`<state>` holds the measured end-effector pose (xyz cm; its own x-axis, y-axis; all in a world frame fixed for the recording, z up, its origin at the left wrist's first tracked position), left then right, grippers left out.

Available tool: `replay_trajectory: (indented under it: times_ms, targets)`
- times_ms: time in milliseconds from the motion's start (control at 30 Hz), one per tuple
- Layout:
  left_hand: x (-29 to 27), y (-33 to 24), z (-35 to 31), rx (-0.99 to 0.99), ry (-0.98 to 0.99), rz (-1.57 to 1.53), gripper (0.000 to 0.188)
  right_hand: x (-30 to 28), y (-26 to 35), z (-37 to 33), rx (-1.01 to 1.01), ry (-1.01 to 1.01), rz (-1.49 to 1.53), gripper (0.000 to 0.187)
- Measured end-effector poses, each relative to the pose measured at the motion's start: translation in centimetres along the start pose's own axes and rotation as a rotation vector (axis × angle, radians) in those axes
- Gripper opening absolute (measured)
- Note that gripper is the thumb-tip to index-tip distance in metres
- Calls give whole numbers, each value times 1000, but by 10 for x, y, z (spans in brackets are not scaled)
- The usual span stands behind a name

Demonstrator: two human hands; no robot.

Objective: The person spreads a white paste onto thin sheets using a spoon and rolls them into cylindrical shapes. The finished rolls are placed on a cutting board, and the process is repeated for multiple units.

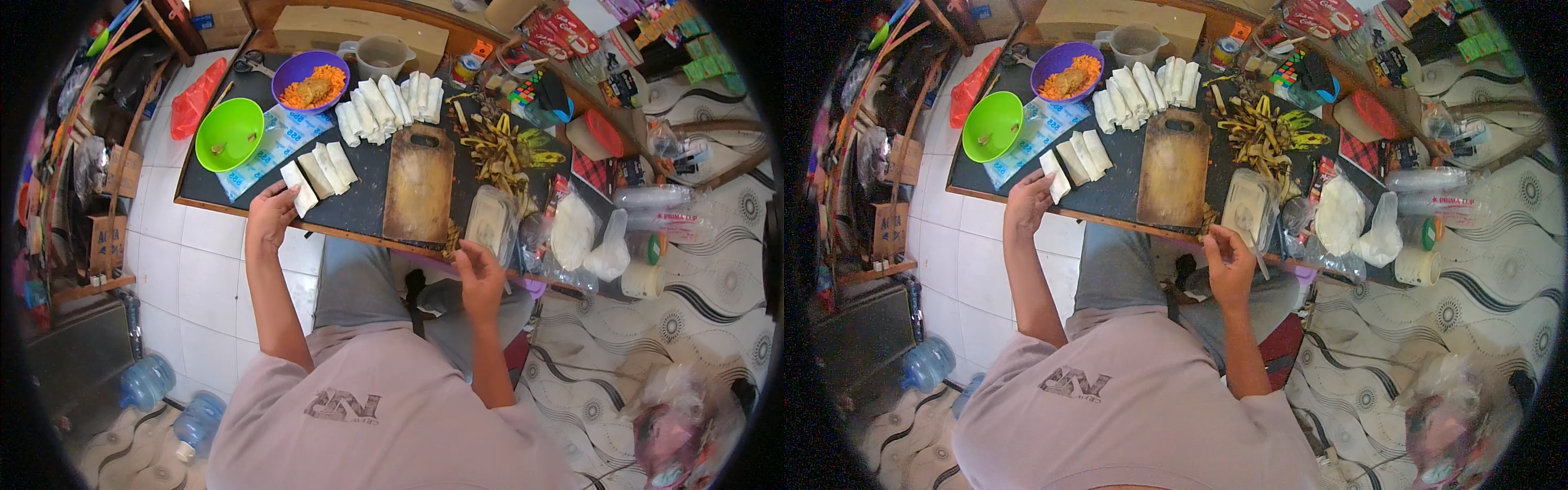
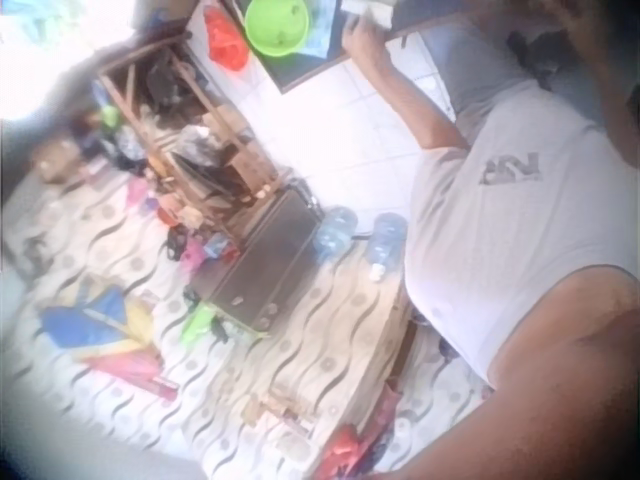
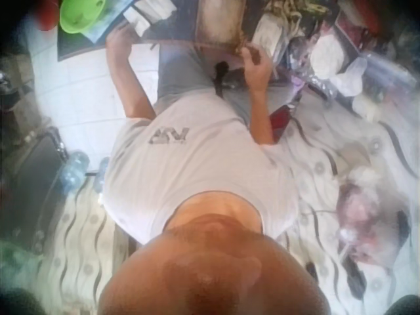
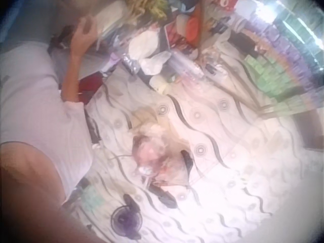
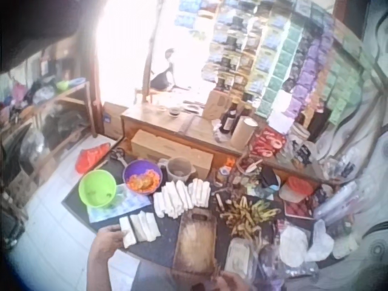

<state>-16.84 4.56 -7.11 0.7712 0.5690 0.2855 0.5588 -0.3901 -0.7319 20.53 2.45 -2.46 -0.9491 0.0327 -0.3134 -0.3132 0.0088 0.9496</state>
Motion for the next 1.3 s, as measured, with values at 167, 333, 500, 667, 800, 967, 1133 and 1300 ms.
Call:
replay_trajectory:
  times_ms: [167,333,500,667,800,967,1133,1300]
  targets:
    - [28,-20,-38,115,354,-255,42,22,40,7,-53,98,76,20]
    - [75,-14,-67,86,609,-166,47,44,78,6,-303,184,3,23]
    - [116,2,-100,-9,711,-94,44,47,102,-7,-382,158,-33,25]
    - [134,25,-125,-130,764,-177,38,34,96,-22,-353,53,39,23]
    - [145,40,-135,-209,719,-200,34,25,86,-27,-130,10,81,19]
    - [147,50,-140,-213,631,-111,35,-25,58,-25,-462,-426,-622,36]
    - [147,52,-139,-185,639,16,40,-83,-40,-28,-29,-362,-690,55]
    - [160,58,-125,-286,690,-137,46,-85,-74,-25,209,-335,-98,44]
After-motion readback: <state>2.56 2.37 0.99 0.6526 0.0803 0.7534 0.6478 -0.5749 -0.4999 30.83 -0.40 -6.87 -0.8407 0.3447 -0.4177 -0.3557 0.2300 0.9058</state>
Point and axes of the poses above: each hand's wrist, its own z-axis towards the middle knuckle, its own x-axis out of the palm, y = z × x, the point moved 3 cm from there along z, towards the middle knuckle, and after that the axes turned 4 degrees about -x, right-handed, at the moved point
